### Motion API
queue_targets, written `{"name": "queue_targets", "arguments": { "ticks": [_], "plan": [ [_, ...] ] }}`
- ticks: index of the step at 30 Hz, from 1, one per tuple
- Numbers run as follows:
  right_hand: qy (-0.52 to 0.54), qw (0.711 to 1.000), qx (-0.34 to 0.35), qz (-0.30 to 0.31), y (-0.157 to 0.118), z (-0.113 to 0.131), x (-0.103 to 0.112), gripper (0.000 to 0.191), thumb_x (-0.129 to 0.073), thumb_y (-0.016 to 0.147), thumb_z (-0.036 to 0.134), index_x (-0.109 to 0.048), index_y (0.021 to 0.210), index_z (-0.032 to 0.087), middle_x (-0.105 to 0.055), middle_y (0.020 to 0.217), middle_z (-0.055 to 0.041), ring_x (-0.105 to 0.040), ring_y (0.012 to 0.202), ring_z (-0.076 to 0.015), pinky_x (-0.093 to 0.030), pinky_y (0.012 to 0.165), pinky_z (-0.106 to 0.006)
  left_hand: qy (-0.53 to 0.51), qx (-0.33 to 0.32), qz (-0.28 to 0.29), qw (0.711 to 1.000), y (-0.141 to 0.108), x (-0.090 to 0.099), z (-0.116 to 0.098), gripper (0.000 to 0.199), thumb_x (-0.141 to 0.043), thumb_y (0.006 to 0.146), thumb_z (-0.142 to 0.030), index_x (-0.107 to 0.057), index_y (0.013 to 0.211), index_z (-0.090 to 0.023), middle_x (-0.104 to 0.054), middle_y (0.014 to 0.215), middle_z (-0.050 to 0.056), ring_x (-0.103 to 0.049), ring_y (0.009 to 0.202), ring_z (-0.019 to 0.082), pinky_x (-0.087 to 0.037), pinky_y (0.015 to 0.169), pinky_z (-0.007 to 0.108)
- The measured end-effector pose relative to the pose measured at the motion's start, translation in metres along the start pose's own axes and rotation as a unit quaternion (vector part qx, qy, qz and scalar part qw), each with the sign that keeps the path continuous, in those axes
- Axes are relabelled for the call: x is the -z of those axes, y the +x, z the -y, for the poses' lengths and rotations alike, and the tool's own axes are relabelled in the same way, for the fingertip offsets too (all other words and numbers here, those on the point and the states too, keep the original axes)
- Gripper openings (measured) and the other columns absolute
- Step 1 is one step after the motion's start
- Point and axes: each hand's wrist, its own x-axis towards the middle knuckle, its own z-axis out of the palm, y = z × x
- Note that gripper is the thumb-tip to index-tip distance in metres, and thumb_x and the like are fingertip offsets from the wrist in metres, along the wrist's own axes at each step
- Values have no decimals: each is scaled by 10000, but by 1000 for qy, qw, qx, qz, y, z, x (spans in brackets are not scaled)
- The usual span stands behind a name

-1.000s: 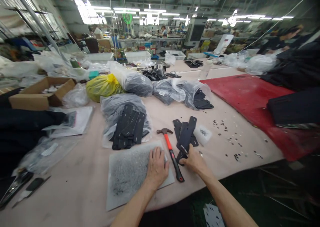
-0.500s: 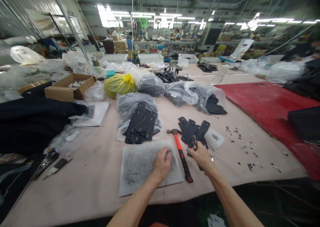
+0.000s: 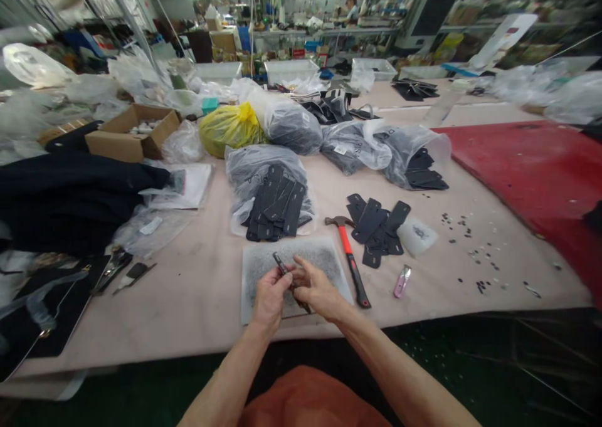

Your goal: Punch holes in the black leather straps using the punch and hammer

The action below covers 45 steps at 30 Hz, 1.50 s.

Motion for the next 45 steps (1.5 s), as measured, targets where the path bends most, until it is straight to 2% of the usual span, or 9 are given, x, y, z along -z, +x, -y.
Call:
{"name": "queue_targets", "arguments": {
  "ticks": [3,6,9,13,24,34,40,42,45],
  "plan": [
    [18,1000,-21,-14,-2,-2,-7,631,-589,604,114,-510,1226,190,-653,1011,-50,-624,946,-186,-494,829,-332,-70,15,-33,997,-4,12,-6,353,-767,649,-295,-653,939,-127,-724,901,70,-671,844,195,-485,844,338],
    [-70,996,-42,-19,-7,-4,-7,453,-597,659,151,-580,1111,173,-660,1009,-59,-622,937,-193,-488,808,-328,-108,34,-64,992,-8,24,-8,407,-787,635,-296,-603,963,-141,-723,907,73,-683,868,219,-497,839,369],
    [-157,986,-57,17,-11,-5,-8,322,-606,699,185,-624,1020,166,-679,926,-40,-620,830,-175,-476,750,-303,-128,21,-74,989,-9,35,-10,418,-777,661,-295,-563,990,-151,-712,964,83,-681,941,242,-501,866,399],
    [-144,983,-81,76,-14,-10,-16,105,-587,738,224,-625,815,164,-625,695,17,-566,638,-126,-438,619,-246,-134,20,-64,989,-12,45,-13,420,-760,693,-298,-535,1019,-157,-703,987,86,-685,942,236,-514,860,396],
    [-82,995,-15,58,-14,-23,-31,193,-591,721,209,-650,900,169,-596,678,27,-508,615,-114,-406,607,-244,-83,31,-18,996,-30,55,-14,453,-788,683,-288,-569,1049,-134,-727,949,87,-690,845,195,-541,803,340],
    [-3,999,-16,35,-13,-39,-53,160,-599,719,243,-611,864,178,-568,674,32,-490,606,-115,-396,583,-244,2,0,13,1000,-19,75,-10,334,-726,752,-296,-621,1024,-133,-727,969,88,-677,861,180,-518,824,300],
    [-227,964,-42,134,26,-15,-38,147,-577,766,297,-616,711,167,-534,575,40,-480,552,-111,-338,518,-225,90,-19,-29,995,2,94,1,342,-669,784,-384,-607,1014,-138,-731,924,87,-686,831,199,-538,797,314],
    [-332,939,-22,91,54,1,-24,221,-552,801,330,-623,675,164,-567,593,20,-516,589,-125,-353,550,-233,104,-38,-52,992,8,97,4,351,-658,778,-414,-605,997,-145,-732,915,87,-693,833,216,-555,788,335],
    [-445,888,-15,-112,105,19,-6,250,-522,830,367,-653,859,156,-664,813,-52,-602,789,-184,-413,688,-267,127,-56,-80,987,14,99,11,363,-639,770,-449,-609,986,-159,-732,891,82,-700,811,234,-587,709,345]
  ]
}}
